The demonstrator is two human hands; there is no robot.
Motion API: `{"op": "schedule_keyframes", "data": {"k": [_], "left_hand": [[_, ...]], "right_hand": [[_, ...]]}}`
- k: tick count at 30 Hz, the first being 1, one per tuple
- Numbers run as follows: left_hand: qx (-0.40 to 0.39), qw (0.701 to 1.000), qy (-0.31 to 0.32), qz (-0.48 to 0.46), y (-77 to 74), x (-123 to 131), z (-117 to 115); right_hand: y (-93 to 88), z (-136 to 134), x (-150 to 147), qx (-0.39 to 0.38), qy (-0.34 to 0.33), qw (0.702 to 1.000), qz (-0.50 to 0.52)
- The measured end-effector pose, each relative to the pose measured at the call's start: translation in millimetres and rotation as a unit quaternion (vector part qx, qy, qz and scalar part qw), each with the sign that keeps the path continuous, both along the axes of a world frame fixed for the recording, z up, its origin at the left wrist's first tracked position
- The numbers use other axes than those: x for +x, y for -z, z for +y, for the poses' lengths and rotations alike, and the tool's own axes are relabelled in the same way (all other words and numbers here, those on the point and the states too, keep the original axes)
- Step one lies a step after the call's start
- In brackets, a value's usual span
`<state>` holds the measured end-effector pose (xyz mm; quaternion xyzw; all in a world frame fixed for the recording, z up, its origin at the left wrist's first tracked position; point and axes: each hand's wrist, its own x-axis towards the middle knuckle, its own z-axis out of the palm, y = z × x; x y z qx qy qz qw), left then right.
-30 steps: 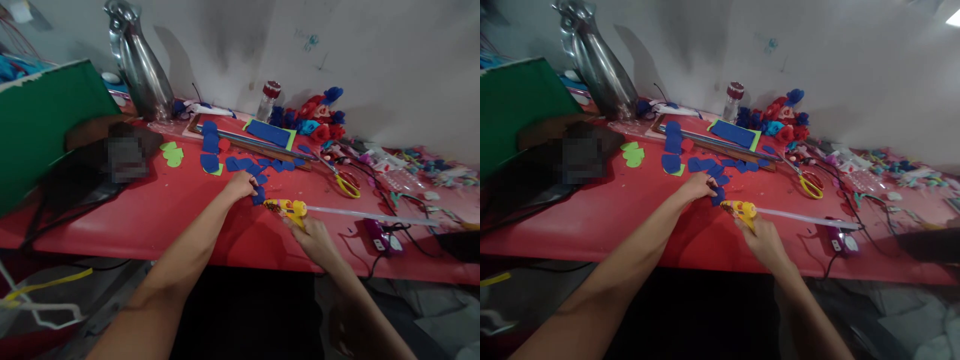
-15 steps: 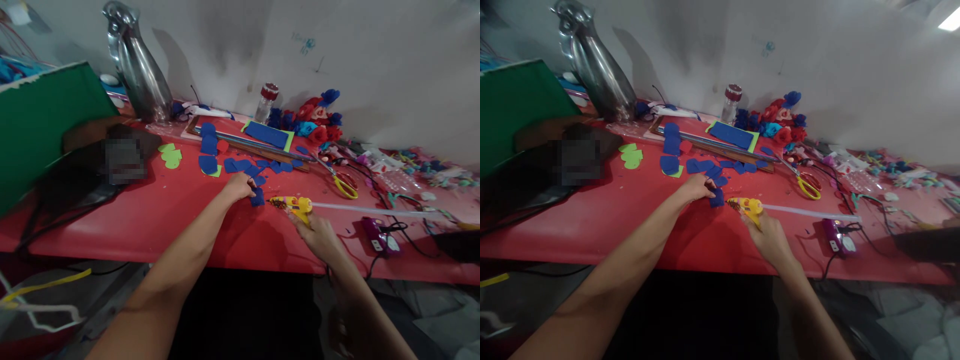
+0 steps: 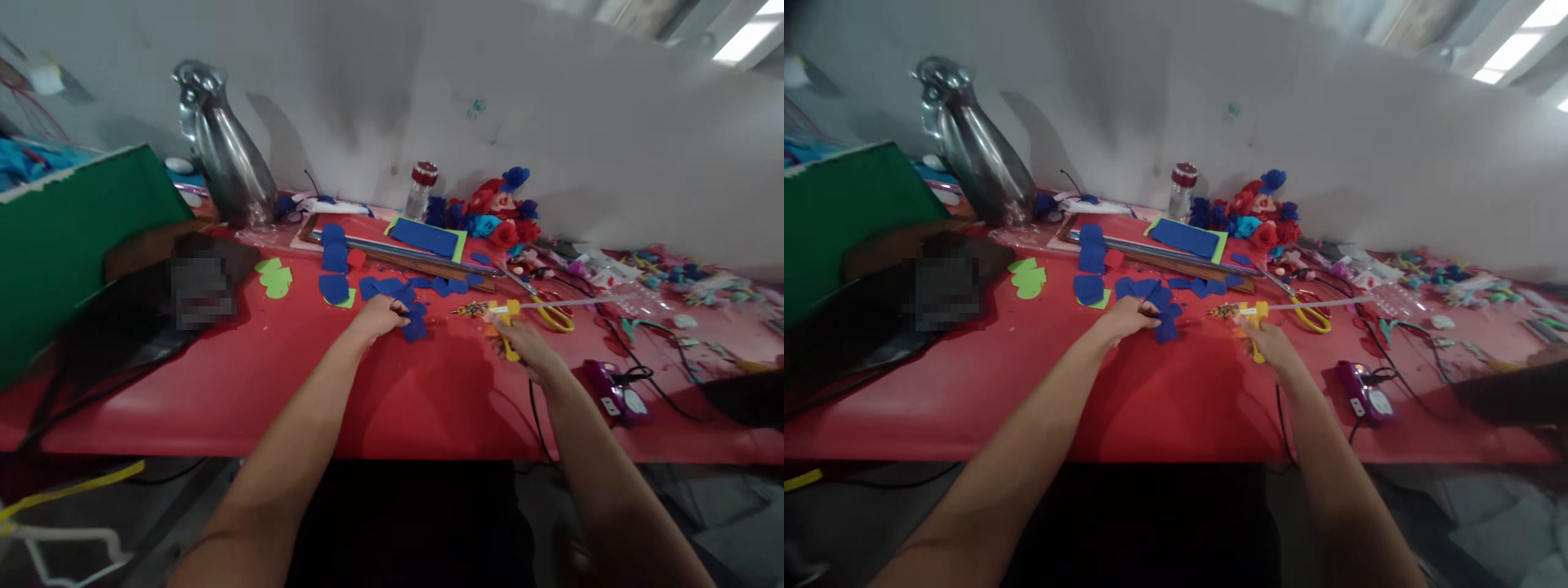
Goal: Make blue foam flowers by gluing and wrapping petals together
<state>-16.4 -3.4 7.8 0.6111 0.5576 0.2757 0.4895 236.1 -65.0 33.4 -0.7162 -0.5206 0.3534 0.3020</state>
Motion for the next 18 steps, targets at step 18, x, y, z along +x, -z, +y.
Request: {"op": "schedule_keyframes", "data": {"k": [18], "left_hand": [[0.057, 0.995, -0.024, -0.076, -5.5, -7, 1]], "right_hand": [[-6.2, 59, -105, 0.152, -0.209, 0.957, -0.135]]}}
